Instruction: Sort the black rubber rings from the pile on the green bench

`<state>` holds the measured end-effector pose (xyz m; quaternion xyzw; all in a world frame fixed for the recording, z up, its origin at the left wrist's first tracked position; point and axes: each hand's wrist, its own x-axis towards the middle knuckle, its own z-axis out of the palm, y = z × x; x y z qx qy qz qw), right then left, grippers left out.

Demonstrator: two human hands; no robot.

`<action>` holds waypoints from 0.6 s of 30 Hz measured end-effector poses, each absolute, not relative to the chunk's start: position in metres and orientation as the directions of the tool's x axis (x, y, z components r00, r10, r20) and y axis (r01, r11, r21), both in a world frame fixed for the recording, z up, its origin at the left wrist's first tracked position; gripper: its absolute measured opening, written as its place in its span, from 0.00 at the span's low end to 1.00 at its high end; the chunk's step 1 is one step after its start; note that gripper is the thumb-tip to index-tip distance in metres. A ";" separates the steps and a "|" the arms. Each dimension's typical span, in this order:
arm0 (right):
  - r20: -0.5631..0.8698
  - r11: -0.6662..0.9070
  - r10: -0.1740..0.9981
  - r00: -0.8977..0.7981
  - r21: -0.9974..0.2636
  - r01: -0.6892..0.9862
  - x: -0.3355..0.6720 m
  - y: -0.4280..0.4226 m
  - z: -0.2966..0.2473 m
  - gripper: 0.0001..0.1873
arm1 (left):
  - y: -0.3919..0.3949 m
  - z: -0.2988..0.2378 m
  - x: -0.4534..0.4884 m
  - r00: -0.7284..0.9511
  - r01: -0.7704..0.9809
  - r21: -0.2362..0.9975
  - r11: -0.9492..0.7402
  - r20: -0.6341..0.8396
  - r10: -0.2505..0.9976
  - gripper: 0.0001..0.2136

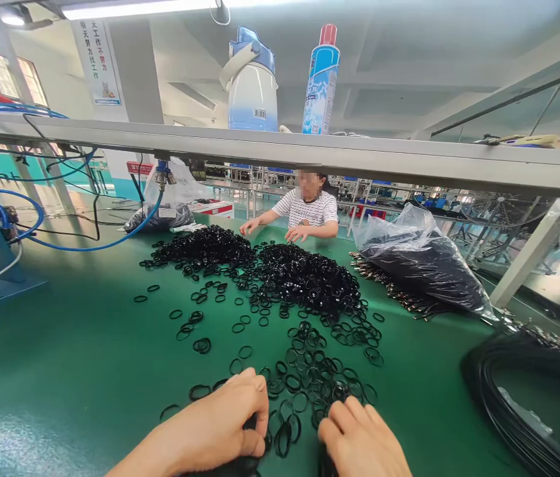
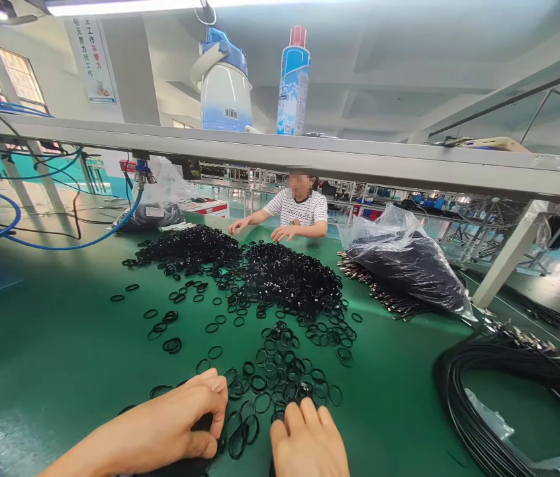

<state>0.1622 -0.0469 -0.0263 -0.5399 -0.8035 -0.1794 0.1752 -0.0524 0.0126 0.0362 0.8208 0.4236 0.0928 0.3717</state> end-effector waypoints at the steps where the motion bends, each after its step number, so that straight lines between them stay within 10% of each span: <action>1: 0.476 0.343 0.822 -0.313 0.024 0.939 0.163 -0.046 -0.022 0.10 | 0.012 0.037 -0.049 0.612 0.617 0.703 -0.354 -0.146 0.777 0.03; 7: 0.191 0.181 0.981 -0.035 -0.835 0.519 0.146 -0.048 -0.016 0.09 | 0.002 0.040 -0.030 0.634 0.280 0.959 0.037 -0.214 0.743 0.02; 18: 0.160 0.082 0.974 0.157 -0.907 0.413 0.148 -0.044 -0.004 0.11 | 0.008 0.039 -0.019 0.400 0.177 0.975 0.136 -0.197 0.895 0.03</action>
